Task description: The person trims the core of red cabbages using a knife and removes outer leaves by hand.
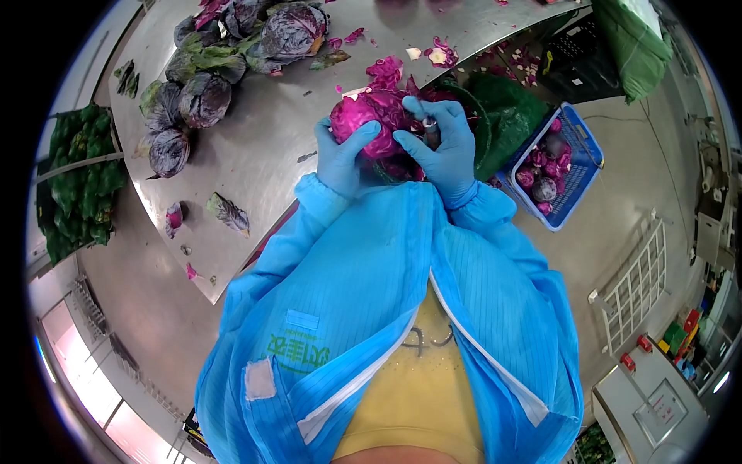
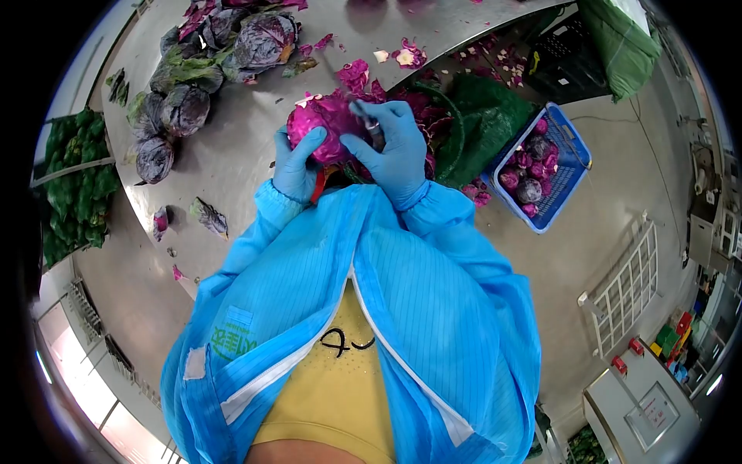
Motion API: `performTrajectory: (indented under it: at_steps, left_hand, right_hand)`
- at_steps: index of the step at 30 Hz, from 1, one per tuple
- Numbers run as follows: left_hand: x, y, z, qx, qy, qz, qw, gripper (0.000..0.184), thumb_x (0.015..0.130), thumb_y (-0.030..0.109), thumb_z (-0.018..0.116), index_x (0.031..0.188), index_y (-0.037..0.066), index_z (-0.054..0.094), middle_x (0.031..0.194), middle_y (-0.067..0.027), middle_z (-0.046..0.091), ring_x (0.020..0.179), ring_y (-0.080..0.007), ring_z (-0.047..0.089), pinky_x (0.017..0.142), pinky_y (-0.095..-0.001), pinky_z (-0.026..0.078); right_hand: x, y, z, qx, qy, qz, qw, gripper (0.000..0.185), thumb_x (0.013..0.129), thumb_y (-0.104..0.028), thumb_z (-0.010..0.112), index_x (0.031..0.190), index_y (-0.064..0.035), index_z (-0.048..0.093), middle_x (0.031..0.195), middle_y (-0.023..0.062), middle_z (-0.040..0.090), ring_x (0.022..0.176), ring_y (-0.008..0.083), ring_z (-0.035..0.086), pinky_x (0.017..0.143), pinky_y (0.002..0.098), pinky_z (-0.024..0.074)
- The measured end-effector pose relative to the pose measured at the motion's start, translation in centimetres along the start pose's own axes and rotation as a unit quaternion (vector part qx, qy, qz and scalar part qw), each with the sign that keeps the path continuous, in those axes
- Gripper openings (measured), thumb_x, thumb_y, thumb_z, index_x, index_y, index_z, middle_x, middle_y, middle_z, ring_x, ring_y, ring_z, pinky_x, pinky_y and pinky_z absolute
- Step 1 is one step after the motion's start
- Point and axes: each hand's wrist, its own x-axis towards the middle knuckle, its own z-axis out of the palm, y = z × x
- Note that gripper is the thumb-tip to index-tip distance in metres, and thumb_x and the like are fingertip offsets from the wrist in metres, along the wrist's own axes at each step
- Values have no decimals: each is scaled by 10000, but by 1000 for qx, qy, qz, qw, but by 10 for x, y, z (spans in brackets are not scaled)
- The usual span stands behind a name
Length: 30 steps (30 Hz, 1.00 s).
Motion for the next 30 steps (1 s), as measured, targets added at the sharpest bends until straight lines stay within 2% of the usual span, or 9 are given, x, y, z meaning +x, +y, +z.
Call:
performTrajectory:
  at_steps: [1, 4, 6, 8, 12, 17, 20, 23, 30]
  left_hand:
    - [-1, 1, 1, 17, -1, 11, 1000, 684, 730, 121, 787, 1176, 39, 274, 1181, -177, 443, 1059, -260, 549, 904, -424, 513]
    - [2, -3, -3, 80, -10, 49, 995, 713, 707, 139, 811, 1169, 34, 278, 1164, -173, 447, 1064, -241, 541, 902, -398, 509]
    - [4, -5, -4, 106, -21, 71, 992, 727, 695, 147, 821, 1166, 31, 280, 1157, -168, 451, 1055, -231, 541, 894, -381, 508]
    - [4, -5, -5, 131, -30, 91, 987, 742, 682, 155, 832, 1163, 29, 282, 1151, -163, 454, 1046, -221, 542, 886, -365, 508]
    - [6, -7, -11, 166, -41, 109, 979, 761, 664, 173, 849, 1155, 19, 288, 1133, -154, 466, 1018, -204, 547, 866, -339, 509]
    - [8, -6, -13, 197, -26, 121, 973, 777, 647, 195, 862, 1146, 13, 295, 1117, -146, 467, 1013, -196, 545, 854, -326, 509]
    - [9, -6, -14, 215, -19, 148, 965, 781, 643, 204, 865, 1146, 11, 299, 1118, -147, 461, 1017, -196, 541, 849, -321, 508]
    - [8, -4, -11, 251, -11, 159, 955, 791, 640, 205, 866, 1151, 9, 296, 1121, -152, 457, 1023, -199, 539, 856, -323, 504]
    - [4, -5, 2, 274, 19, 217, 937, 843, 619, 204, 879, 1180, 12, 279, 1190, -151, 405, 1095, -210, 491, 929, -326, 469]
  right_hand:
    - [-1, 5, 3, 7, 8, -16, 1000, 460, 687, -270, 823, 1048, -52, 638, 864, 26, 511, 699, 103, 524, 602, 236, 460]
    - [2, -1, 1, 0, -19, 6, 1000, 437, 674, -250, 832, 1003, -47, 628, 816, 20, 502, 684, 98, 517, 573, 239, 445]
    - [3, 1, 1, 35, -19, 48, 998, 423, 677, -235, 832, 972, -36, 604, 796, 15, 512, 673, 90, 497, 584, 230, 432]
    - [6, 11, 1, 163, -67, 89, 980, 409, 685, -218, 827, 956, -31, 586, 810, 14, 539, 675, 85, 488, 599, 228, 429]
    - [6, 17, -3, 165, -93, 117, 975, 375, 705, -193, 812, 955, -37, 581, 815, 19, 558, 677, 83, 479, 615, 229, 430]
    - [2, 16, 5, 31, -44, 33, 998, 275, 769, -168, 751, 972, -69, 595, 818, 81, 580, 628, 157, 553, 575, 266, 462]
    - [0, 7, 8, -36, -11, -23, 999, 233, 787, -171, 730, 966, -83, 609, 827, 85, 592, 606, 192, 595, 532, 284, 473]
    - [-3, -4, 3, -120, -30, 3, 992, 204, 800, -148, 725, 949, -49, 626, 843, 70, 608, 667, 150, 594, 599, 253, 477]
    - [-4, 0, 10, -101, 42, -30, 994, 165, 793, -141, 711, 924, -78, 634, 803, 61, 596, 610, 187, 576, 544, 296, 459]
